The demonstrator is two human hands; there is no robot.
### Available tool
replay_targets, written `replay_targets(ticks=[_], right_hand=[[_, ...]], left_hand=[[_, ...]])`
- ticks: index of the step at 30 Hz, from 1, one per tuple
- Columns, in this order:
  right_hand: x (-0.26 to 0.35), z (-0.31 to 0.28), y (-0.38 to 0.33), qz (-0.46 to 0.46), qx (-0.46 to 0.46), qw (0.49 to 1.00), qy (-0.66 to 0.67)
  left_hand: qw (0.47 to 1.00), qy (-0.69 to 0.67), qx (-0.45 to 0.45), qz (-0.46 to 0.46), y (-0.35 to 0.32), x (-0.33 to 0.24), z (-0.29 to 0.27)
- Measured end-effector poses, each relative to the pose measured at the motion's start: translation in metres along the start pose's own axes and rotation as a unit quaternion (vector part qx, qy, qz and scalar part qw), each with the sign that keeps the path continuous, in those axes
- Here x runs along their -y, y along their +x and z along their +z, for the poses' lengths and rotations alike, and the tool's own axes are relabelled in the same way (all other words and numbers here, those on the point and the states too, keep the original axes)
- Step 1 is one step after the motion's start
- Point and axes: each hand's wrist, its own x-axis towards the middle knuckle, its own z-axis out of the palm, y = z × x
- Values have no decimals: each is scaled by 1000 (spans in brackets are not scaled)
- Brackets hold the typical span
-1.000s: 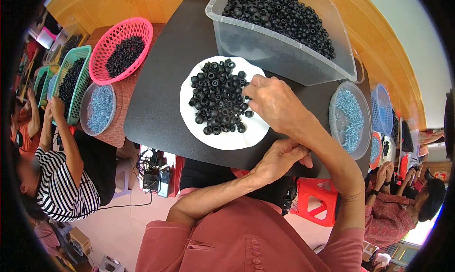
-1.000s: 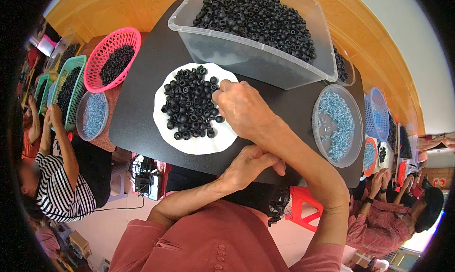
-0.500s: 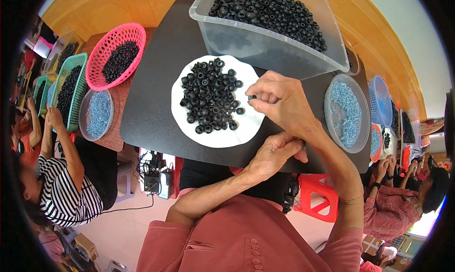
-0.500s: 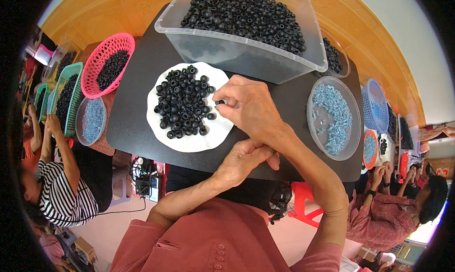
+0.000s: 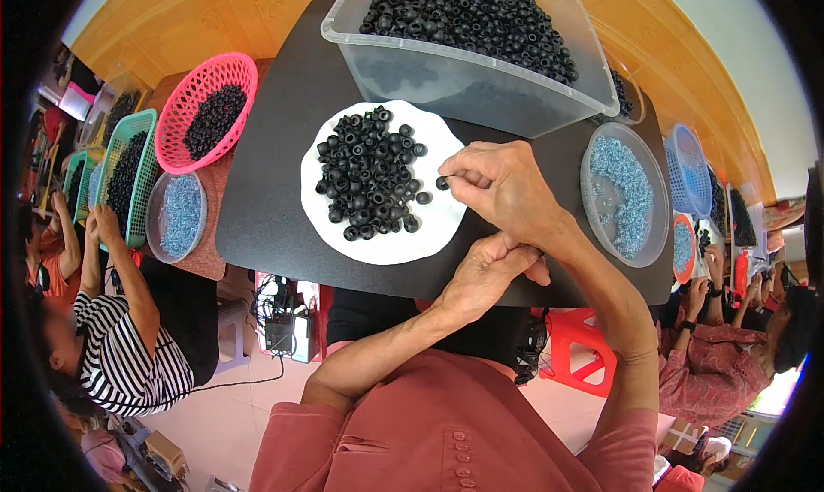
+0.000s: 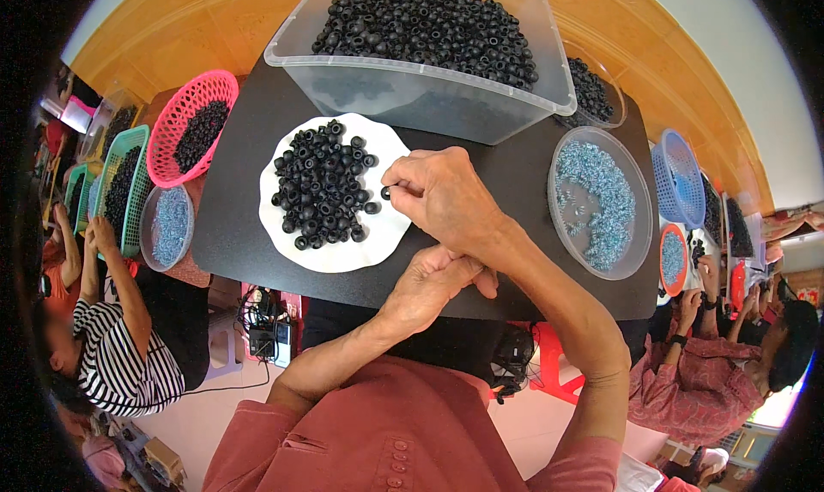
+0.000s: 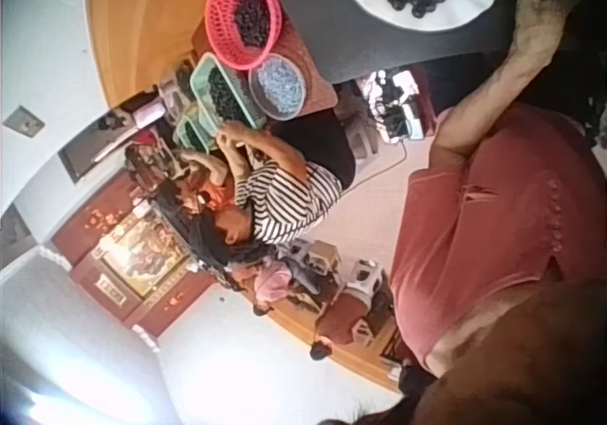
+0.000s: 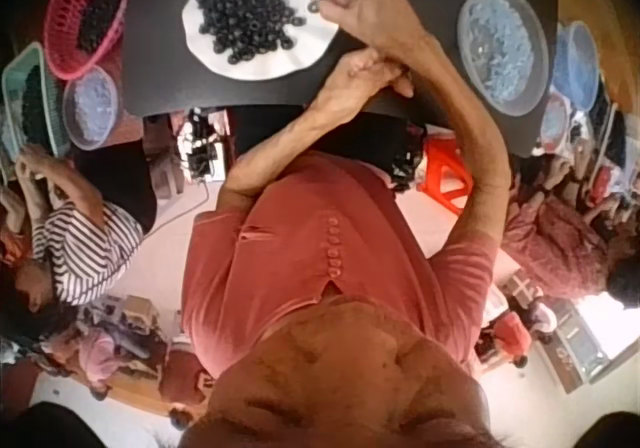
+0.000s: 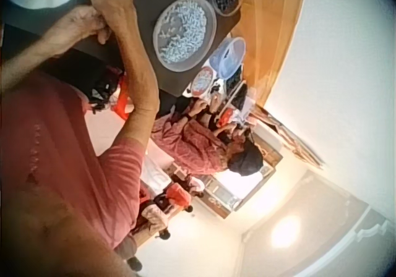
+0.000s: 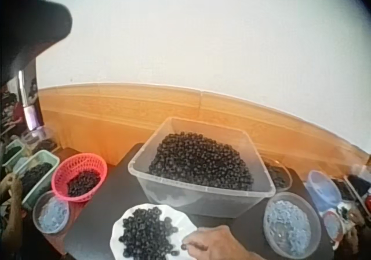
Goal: The person assembles small black rings with blue internal components by hand.
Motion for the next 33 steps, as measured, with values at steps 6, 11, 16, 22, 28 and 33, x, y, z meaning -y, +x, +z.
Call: replay_targets(ticks=[6,11,16,22,28,33], right_hand=[[3,3,0,1,-18,998,-63],[8,1,0,22,-21,999,-35],[5,-18,-9,181,14,967,177],[-9,-39,-47,174,-34,941,289],[-12,-43,-93,141,-112,917,357],[-13,-39,-114,119,-108,927,338]], left_hand=[[1000,5,16,-25,-1,-5,-2],[1000,-1,16,-16,-1,-5,-4],[998,-53,-1,-23,1,0,-2],[994,-103,-23,-7,-1,4,-5],[989,-135,-16,50,3,4,-4],[994,-103,-19,40,3,4,-2]])
